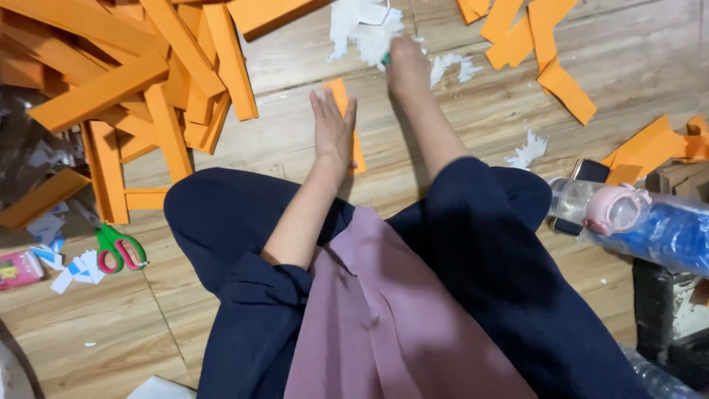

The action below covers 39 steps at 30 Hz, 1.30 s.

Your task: The person sitting on the floor folds orange foam strips and applies glue to the ends using a small green applicator. They press the ends together to secure the folds and repeat the process for several strips.

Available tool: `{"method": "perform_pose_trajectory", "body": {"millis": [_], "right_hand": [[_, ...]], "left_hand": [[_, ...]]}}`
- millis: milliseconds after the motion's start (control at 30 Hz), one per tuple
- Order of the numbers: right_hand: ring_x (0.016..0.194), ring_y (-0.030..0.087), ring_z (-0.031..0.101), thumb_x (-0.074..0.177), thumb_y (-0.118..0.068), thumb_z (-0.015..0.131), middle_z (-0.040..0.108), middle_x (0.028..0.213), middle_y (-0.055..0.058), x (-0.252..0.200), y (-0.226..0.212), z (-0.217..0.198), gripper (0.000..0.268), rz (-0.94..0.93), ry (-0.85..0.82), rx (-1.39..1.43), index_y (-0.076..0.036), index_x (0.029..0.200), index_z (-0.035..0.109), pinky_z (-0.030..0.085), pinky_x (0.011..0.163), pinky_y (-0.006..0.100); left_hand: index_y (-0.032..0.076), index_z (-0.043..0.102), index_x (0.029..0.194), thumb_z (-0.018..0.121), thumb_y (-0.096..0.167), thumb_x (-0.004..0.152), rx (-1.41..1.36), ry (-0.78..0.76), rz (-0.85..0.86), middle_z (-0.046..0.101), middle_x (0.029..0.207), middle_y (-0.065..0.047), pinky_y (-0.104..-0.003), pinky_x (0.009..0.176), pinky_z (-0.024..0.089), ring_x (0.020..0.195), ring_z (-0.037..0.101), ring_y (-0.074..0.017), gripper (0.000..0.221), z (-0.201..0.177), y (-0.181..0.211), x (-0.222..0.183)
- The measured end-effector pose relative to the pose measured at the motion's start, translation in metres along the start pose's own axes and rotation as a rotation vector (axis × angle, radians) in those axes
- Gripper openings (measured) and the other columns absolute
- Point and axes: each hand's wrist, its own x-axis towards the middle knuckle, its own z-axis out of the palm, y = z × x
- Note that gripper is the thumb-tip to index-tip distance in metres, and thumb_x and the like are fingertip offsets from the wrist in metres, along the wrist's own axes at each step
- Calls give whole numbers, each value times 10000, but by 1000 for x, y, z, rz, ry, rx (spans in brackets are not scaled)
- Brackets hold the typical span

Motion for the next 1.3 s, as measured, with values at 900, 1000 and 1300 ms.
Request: {"method": "perform_pose_trajectory", "body": {"millis": [900, 1000, 1300], "right_hand": [[1260, 377, 278, 910, -335, 434, 303, 1361, 233, -100, -69, -53, 522, -124, -203, -10, -11, 1307, 329, 212, 1049, 485], [1341, 360, 143, 889, -525, 379, 163, 1460, 152, -101, -63, -12, 705, -115, -174, -48, -116, 1419, 158, 115, 1053, 565], [1381, 278, 117, 879, -550, 424, 123, 1490, 80, -99, -63, -8, 703, -131, -55, -80, -180, 1430, 193, 88, 1098, 546]], "left_hand": [[32, 436, 1317, 756, 167, 798, 76, 1010, -408, 412, 1112, -214, -470, 727, 400, 928, 428, -365, 625, 36, -236, -23], [44, 511, 1337, 880, 207, 757, -158, 955, -300, 425, 1245, -291, -572, 836, 417, 1059, 445, -475, 707, 21, -230, -2], [123, 515, 746, 572, -14, 647, -48, 998, -349, 458, 728, -21, -271, 349, 413, 592, 472, -185, 179, 71, -163, 134]]}}
